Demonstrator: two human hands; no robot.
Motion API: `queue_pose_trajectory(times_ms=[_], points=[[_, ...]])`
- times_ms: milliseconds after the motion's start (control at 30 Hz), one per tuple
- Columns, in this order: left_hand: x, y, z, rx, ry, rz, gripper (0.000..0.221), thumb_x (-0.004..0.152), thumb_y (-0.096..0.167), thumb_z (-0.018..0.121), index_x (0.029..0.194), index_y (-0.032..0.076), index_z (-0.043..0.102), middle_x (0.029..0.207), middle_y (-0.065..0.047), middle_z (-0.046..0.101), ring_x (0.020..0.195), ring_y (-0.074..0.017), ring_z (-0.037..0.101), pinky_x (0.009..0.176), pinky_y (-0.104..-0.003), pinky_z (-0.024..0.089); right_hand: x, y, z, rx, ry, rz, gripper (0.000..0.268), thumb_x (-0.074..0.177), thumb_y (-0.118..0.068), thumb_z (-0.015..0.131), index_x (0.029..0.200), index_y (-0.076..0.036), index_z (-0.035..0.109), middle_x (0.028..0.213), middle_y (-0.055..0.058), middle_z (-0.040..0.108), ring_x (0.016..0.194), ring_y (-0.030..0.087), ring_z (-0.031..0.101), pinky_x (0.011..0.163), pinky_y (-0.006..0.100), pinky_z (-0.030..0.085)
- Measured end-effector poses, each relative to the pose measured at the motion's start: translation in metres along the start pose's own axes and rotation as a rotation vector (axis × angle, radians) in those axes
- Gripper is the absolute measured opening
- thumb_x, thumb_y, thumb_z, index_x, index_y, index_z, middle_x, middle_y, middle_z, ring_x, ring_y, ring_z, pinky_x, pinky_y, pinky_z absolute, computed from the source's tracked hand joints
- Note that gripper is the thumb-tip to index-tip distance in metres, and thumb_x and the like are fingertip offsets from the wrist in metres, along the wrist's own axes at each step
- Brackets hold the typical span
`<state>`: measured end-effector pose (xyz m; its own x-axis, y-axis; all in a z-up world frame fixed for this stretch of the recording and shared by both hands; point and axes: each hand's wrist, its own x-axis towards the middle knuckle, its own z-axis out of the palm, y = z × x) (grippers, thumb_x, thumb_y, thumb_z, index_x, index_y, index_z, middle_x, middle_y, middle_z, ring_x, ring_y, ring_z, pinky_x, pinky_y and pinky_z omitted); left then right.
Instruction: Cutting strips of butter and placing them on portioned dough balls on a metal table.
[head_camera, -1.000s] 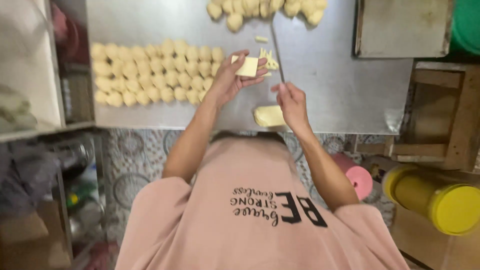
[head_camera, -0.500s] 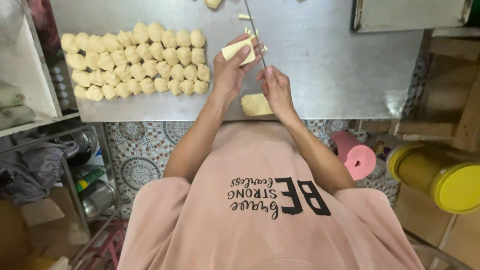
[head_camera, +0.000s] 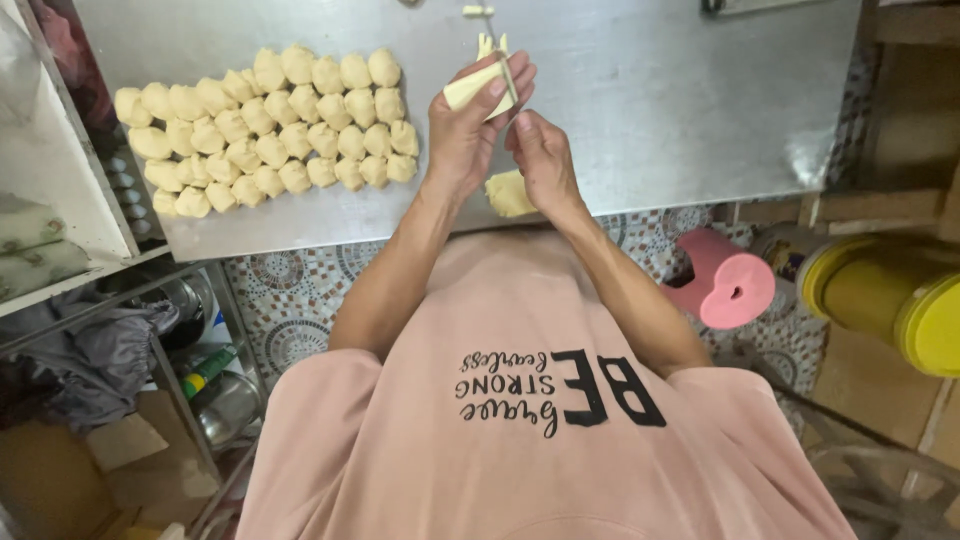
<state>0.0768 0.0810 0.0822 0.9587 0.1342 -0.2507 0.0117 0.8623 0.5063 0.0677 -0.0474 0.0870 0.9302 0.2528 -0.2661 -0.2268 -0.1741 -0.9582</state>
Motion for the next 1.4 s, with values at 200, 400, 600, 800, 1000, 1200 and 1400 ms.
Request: queue_pose_trajectory(times_ms=[200, 400, 600, 800, 1000, 1200, 1400], points=[[0.008, -0.009, -0.001, 0.014, 0.057, 0.182, 0.04, 0.095, 0.003, 0.08, 0.129, -0.009, 0.064, 0.127, -0.032, 0.068, 0.119, -0.0459, 0.067, 0.102, -0.052, 0.06, 0.006, -0.018, -0.01, -0.196, 0.028, -0.039, 0.046, 0.104, -0.054, 0.039, 0.085, -0.015, 0.054, 0.064, -0.004, 0.044, 0.058, 0.01, 0.04, 0.055, 0.03, 0.032], [0.006, 0.013, -0.005, -0.012, -0.087, 0.217, 0.03, 0.103, 0.002, 0.072, 0.129, -0.009, 0.063, 0.131, -0.034, 0.064, 0.125, -0.0481, 0.062, 0.11, -0.053, 0.055, 0.006, -0.01, 0.006, 0.077, -0.141, 0.034, 0.051, 0.103, -0.055, 0.041, 0.081, -0.011, 0.053, 0.057, -0.003, 0.032, 0.053, 0.008, 0.03, 0.049, 0.025, 0.024], [0.0, 0.028, -0.008, -0.001, -0.115, 0.071, 0.037, 0.1, 0.005, 0.077, 0.131, -0.009, 0.062, 0.131, -0.034, 0.064, 0.123, -0.0488, 0.064, 0.112, -0.055, 0.053, 0.003, -0.007, 0.015, -0.013, -0.085, 0.051, 0.056, 0.101, -0.061, 0.041, 0.079, -0.011, 0.054, 0.062, -0.001, 0.039, 0.058, 0.01, 0.036, 0.054, 0.027, 0.03], [0.032, -0.011, -0.035, 0.0, 0.001, 0.06, 0.044, 0.099, 0.008, 0.075, 0.136, -0.008, 0.058, 0.136, -0.031, 0.063, 0.126, -0.0445, 0.063, 0.108, -0.054, 0.056, 0.024, -0.002, -0.023, -0.266, -0.113, 0.091, 0.044, 0.104, -0.052, 0.044, 0.082, -0.015, 0.055, 0.062, -0.001, 0.048, 0.06, 0.015, 0.047, 0.059, 0.033, 0.036], [0.058, -0.042, -0.047, 0.064, 0.201, -0.174, 0.035, 0.092, 0.001, 0.072, 0.125, 0.009, 0.063, 0.116, -0.01, 0.075, 0.096, -0.0257, 0.076, 0.077, -0.045, 0.067, 0.054, 0.027, -0.079, 0.445, -0.599, 0.57, 0.06, 0.106, -0.058, 0.042, 0.071, -0.011, 0.055, 0.042, -0.003, 0.039, 0.032, 0.009, 0.038, 0.031, 0.023, 0.028], [0.07, -0.059, -0.044, 0.163, 0.174, -0.188, 0.031, 0.084, 0.006, 0.082, 0.112, 0.007, 0.071, 0.102, -0.012, 0.078, 0.088, -0.026, 0.078, 0.07, -0.042, 0.068, 0.081, 0.085, -0.107, 0.823, -0.911, 0.902, 0.067, 0.103, -0.07, 0.038, 0.1, -0.008, 0.062, 0.056, -0.007, 0.03, 0.04, 0.004, 0.028, 0.034, 0.017, 0.024], [0.082, -0.08, -0.077, 0.077, 0.133, -0.246, 0.031, 0.086, 0.008, 0.083, 0.113, 0.006, 0.068, 0.095, -0.009, 0.074, 0.085, -0.0254, 0.077, 0.073, -0.044, 0.068, 0.075, 0.09, -0.117, 0.905, -0.825, 0.89, 0.066, 0.103, -0.066, 0.04, 0.096, -0.005, 0.064, 0.057, -0.007, 0.029, 0.04, 0.002, 0.03, 0.033, 0.015, 0.025]])
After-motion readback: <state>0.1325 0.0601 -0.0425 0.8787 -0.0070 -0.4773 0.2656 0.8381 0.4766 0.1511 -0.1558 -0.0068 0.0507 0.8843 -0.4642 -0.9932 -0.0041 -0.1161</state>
